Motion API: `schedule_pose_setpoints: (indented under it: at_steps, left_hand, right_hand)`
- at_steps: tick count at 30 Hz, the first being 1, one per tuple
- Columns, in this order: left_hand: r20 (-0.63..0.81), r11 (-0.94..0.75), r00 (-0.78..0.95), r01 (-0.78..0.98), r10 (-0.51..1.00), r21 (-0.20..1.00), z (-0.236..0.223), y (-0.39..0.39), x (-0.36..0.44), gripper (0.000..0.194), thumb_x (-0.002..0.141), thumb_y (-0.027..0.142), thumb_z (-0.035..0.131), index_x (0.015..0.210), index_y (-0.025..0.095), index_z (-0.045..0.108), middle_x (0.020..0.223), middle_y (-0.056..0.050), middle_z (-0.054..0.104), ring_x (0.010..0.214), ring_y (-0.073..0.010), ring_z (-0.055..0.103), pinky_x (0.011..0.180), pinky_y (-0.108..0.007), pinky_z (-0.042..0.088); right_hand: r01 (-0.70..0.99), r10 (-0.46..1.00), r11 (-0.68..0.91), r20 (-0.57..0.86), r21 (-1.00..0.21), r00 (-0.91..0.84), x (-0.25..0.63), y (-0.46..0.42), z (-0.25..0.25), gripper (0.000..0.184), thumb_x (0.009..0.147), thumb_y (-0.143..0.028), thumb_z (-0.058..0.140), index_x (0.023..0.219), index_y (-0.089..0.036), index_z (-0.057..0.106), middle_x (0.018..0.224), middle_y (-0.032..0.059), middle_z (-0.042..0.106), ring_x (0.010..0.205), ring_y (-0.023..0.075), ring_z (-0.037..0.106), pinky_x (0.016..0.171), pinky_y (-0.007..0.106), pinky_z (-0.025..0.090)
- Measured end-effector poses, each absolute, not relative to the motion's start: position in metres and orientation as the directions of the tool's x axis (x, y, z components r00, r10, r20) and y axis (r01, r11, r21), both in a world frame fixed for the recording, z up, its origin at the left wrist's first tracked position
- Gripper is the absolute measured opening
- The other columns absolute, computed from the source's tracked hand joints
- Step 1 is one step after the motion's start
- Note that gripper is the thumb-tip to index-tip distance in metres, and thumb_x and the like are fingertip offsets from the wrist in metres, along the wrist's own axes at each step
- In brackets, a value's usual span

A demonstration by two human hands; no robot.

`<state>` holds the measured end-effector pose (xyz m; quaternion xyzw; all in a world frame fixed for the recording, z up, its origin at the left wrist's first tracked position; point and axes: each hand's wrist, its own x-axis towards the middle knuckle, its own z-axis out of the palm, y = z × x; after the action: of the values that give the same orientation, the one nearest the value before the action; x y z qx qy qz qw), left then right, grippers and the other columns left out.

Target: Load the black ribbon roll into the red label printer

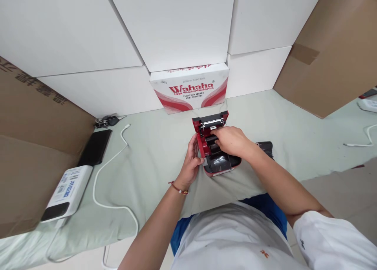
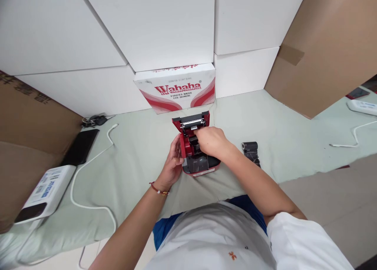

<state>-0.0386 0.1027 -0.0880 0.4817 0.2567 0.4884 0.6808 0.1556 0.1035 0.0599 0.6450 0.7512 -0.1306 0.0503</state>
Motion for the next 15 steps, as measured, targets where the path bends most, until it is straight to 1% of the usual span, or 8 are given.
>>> schedule_pose_setpoints:
  at_steps: [4,7,9,11,12,13,15]
  left_hand:
    - [0.113,0.063,0.393,-0.409,0.912,0.910,-0.087,0.102,-0.039,0.095,0.073,0.027,0.079,0.163,0.036,0.049,0.180,-0.002,0.043,0.171,-0.0339,0.033,0.142,-0.050,0.026]
    - [0.114,0.063,0.393,-0.410,0.912,0.910,-0.087,0.102,-0.039,0.095,0.074,0.028,0.080,0.163,0.037,0.050,0.181,-0.002,0.042,0.172,-0.0339,0.031,0.142,-0.051,0.025]
    - [0.120,0.058,0.389,-0.415,0.913,0.908,-0.087,0.103,-0.039,0.094,0.074,0.030,0.081,0.163,0.037,0.050,0.181,-0.002,0.041,0.173,-0.0341,0.029,0.143,-0.051,0.023]
    - [0.125,0.054,0.388,-0.418,0.913,0.907,-0.087,0.103,-0.040,0.094,0.074,0.031,0.083,0.162,0.037,0.051,0.181,-0.002,0.041,0.173,-0.0343,0.028,0.143,-0.051,0.022]
    - [0.126,0.054,0.391,-0.417,0.912,0.907,-0.087,0.103,-0.040,0.094,0.074,0.032,0.084,0.162,0.037,0.051,0.181,-0.002,0.041,0.173,-0.0343,0.028,0.143,-0.051,0.022]
    - [0.126,0.055,0.394,-0.416,0.910,0.908,-0.087,0.103,-0.040,0.094,0.075,0.033,0.084,0.162,0.037,0.051,0.181,-0.002,0.042,0.173,-0.0344,0.028,0.143,-0.051,0.022]
    - [0.125,0.056,0.398,-0.414,0.909,0.909,-0.087,0.103,-0.040,0.093,0.075,0.033,0.084,0.162,0.037,0.051,0.181,-0.002,0.042,0.173,-0.0342,0.030,0.143,-0.051,0.023]
  right_hand:
    - [0.980,0.959,0.135,-0.231,-0.143,-0.166,0.158,0.105,0.056,0.052,0.101,-0.015,0.055,0.149,-0.030,0.070,0.136,0.0124,0.081,0.122,0.0351,0.077,0.093,0.042,0.058]
    - [0.978,0.960,0.142,-0.221,-0.156,-0.174,0.157,0.104,0.055,0.047,0.102,-0.020,0.057,0.147,-0.027,0.071,0.136,0.0136,0.081,0.121,0.0358,0.078,0.092,0.042,0.059]
    - [0.971,0.958,0.164,-0.208,-0.172,-0.199,0.156,0.101,0.054,0.045,0.104,-0.025,0.059,0.147,-0.026,0.071,0.142,0.0128,0.078,0.123,0.0351,0.076,0.093,0.041,0.059]
    - [0.956,0.953,0.204,-0.181,-0.211,-0.243,0.158,0.099,0.052,0.046,0.105,-0.029,0.061,0.150,-0.028,0.069,0.151,0.0090,0.074,0.129,0.0330,0.074,0.097,0.040,0.058]
    - [0.947,0.953,0.213,-0.165,-0.238,-0.256,0.160,0.098,0.050,0.045,0.105,-0.029,0.062,0.150,-0.029,0.068,0.152,0.0075,0.074,0.130,0.0319,0.074,0.098,0.039,0.058]
    - [0.942,0.955,0.209,-0.152,-0.262,-0.254,0.163,0.096,0.049,0.044,0.106,-0.028,0.062,0.149,-0.029,0.069,0.150,0.0071,0.075,0.130,0.0311,0.074,0.099,0.039,0.057]
    - [0.936,0.970,0.171,-0.115,-0.307,-0.215,0.172,0.094,0.045,0.040,0.107,-0.026,0.059,0.145,-0.025,0.072,0.143,0.0094,0.078,0.125,0.0308,0.076,0.098,0.039,0.058]
